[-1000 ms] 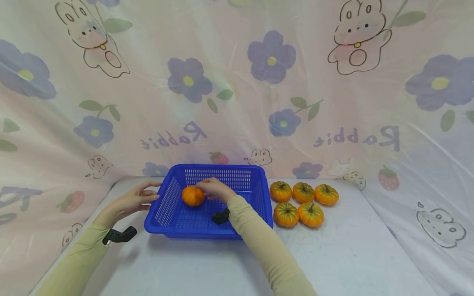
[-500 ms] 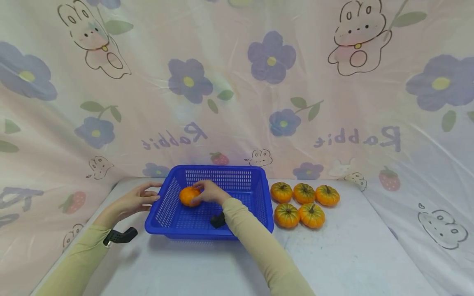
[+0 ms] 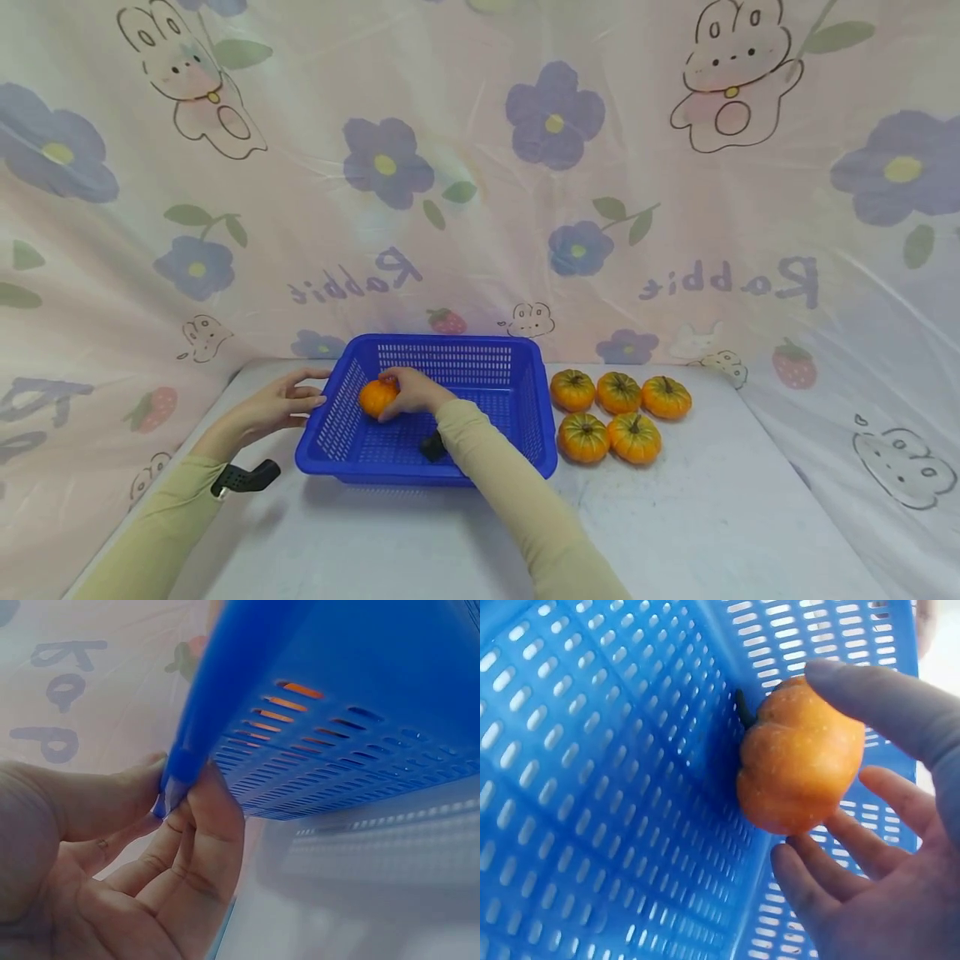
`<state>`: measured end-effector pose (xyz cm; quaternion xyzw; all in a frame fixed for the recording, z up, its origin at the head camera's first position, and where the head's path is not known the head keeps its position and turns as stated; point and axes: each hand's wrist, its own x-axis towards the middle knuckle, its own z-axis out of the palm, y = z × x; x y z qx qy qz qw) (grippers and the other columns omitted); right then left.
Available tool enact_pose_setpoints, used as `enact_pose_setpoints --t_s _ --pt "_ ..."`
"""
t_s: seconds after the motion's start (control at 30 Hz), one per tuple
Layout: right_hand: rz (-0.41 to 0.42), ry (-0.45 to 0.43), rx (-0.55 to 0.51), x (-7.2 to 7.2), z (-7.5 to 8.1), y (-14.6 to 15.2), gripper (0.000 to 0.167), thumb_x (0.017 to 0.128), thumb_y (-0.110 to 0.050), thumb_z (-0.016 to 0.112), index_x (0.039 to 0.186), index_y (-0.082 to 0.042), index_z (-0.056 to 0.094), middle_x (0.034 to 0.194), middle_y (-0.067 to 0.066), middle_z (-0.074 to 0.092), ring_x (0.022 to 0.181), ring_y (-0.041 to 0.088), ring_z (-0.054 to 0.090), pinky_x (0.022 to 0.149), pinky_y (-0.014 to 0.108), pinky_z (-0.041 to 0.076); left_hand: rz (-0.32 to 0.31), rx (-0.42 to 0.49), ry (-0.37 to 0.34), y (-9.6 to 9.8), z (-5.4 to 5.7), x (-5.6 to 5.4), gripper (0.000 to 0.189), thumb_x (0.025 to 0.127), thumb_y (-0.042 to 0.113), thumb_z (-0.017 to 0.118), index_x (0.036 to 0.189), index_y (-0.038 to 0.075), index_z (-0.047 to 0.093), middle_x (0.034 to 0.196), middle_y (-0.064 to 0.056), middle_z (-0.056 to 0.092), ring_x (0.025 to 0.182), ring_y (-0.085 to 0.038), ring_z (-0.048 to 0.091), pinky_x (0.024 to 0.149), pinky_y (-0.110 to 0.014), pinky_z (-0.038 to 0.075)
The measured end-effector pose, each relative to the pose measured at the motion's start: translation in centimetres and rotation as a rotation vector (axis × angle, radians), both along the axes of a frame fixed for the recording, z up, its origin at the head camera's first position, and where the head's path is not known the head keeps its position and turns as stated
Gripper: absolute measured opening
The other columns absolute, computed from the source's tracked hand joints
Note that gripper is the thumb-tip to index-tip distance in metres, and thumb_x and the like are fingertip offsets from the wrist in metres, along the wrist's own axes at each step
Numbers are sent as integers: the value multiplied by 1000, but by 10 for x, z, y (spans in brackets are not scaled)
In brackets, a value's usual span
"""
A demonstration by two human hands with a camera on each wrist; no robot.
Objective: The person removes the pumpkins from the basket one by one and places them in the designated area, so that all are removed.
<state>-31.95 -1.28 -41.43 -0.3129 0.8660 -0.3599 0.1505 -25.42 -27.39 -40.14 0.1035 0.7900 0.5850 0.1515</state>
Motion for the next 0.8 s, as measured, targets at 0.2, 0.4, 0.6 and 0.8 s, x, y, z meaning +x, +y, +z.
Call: enact_pose_setpoints --t_s 0.2,0.4,0.6,0.8 --pt "34 -16 50 5 1 -3 65 75 -11 82 133 -9 54 127 10 54 112 24 52 99 36 43 -2 10 -24 1 -1 1 54 98 13 56 143 3 28 105 -18 61 87 -27 63 82 -39 54" --pt "28 -71 76 6 1 -1 61 74 -14 83 130 -16 57 123 5 55 107 21 52 96 36 45 10 0 -9 2 -1 0 55 97 13 56 143 3 28 106 -18 61 87 -27 63 82 -39 54" --pt "61 -59 101 5 -2 -2 63 74 -16 83 130 -16 55 124 6 55 107 20 52 94 33 45 7 5 -14 2 -1 -1 54 98 12 56 143 2 28 106 -20 60 87 -27 63 82 -39 54" --pt "81 -91 87 6 -3 -3 64 74 -17 84 130 -16 54 120 5 54 104 19 53 91 31 46 14 -4 -9 1 -1 -2 56 97 14 57 144 2 28 106 -19 61 87 -28 63 81 -39 54"
